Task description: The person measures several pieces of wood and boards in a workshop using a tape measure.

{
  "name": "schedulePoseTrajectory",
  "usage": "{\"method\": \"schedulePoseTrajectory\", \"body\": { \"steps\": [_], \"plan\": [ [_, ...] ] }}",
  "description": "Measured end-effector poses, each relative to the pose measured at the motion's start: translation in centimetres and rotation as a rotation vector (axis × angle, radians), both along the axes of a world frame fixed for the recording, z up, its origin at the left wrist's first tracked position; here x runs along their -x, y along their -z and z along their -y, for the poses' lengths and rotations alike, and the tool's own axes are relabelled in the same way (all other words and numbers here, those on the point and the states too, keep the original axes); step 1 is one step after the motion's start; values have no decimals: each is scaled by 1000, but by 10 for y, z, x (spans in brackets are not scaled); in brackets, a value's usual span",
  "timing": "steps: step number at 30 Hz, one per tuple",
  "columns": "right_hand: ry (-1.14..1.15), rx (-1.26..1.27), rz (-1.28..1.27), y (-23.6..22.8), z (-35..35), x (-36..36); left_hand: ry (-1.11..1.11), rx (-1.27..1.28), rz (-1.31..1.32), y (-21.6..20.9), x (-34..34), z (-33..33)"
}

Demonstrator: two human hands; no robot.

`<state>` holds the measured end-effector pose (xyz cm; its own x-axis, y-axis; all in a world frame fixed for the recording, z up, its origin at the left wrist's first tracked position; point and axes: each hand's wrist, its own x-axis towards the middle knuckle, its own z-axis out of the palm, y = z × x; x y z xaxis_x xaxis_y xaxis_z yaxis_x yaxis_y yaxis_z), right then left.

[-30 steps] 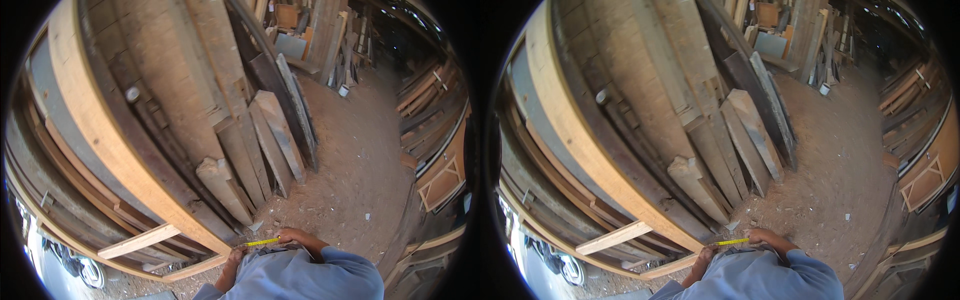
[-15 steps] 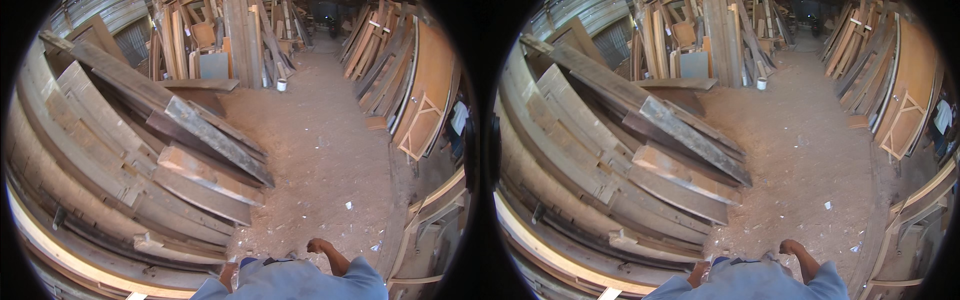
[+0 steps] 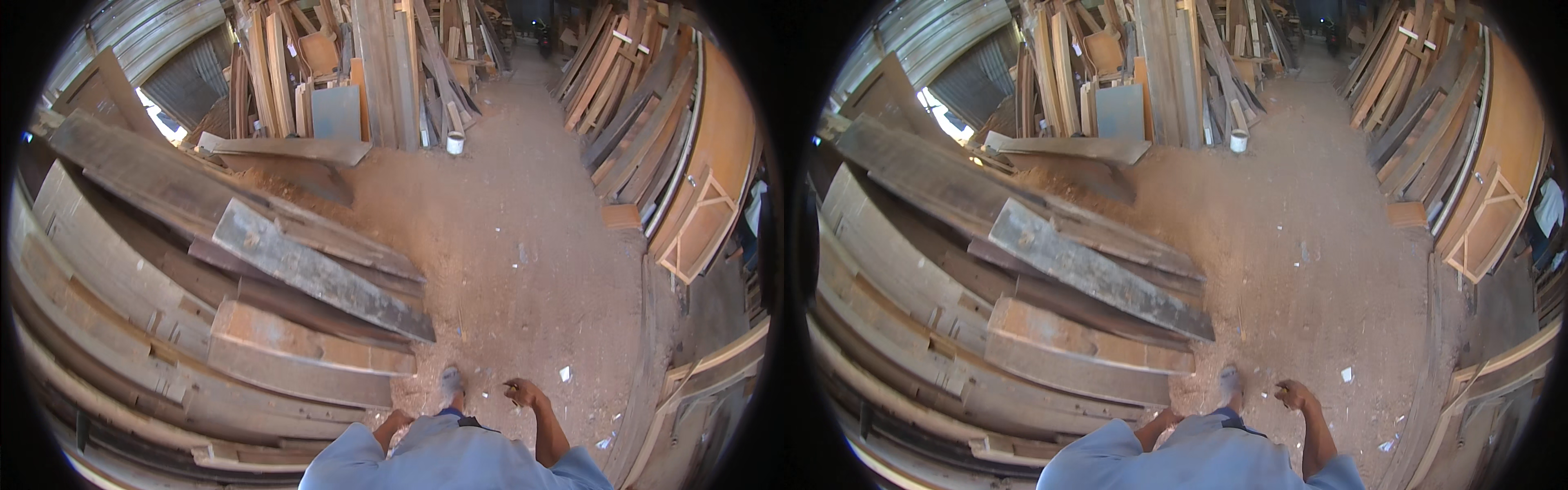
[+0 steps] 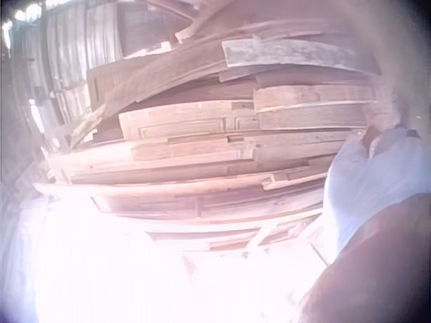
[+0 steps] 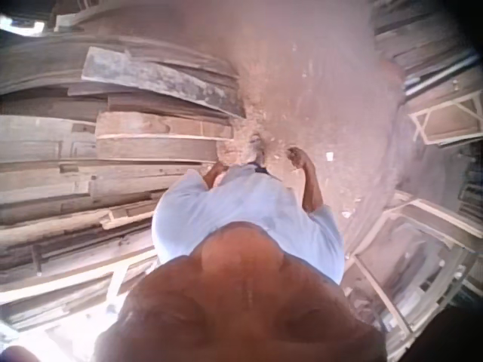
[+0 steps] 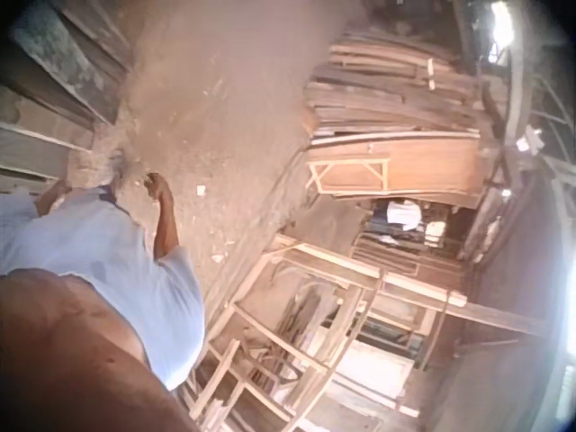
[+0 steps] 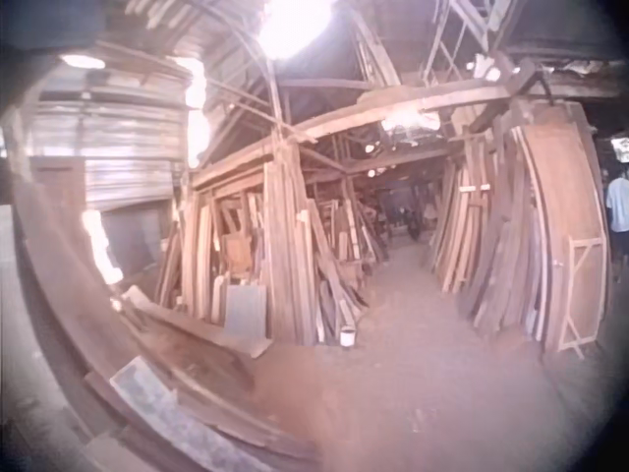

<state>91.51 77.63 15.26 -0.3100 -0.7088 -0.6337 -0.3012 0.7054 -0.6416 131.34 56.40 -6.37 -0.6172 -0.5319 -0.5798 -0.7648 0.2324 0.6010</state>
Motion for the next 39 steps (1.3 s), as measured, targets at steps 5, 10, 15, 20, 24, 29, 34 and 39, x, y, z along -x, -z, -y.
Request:
{"method": "schedulePoseTrajectory", "body": {
  "steps": [5,10,15,20,24,29,34,39],
  "plan": [
    [-103,-219,-241,73,-30,86,50,-102,202,11,103,88],
    [-835,-408,-329,150,-74,147,-174,289,-116,-12,237,206],
    [144,-495,16,87,-18,200,-321,-163,-258,-33,359,266],
    [33,-420,26,88,110,290,-133,-149,-117,-12,368,327],
    [-87,-450,18,105,216,400,-457,-287,118,-19,372,368],
    [-403,-692,-205,144,391,581,-786,-282,126,-34,405,426],
    [189,-118,265,60,605,648,-768,-320,51,-34,461,457],
    [13,98,422,1,766,633,-624,-357,18,-21,527,518]
  ]
}}
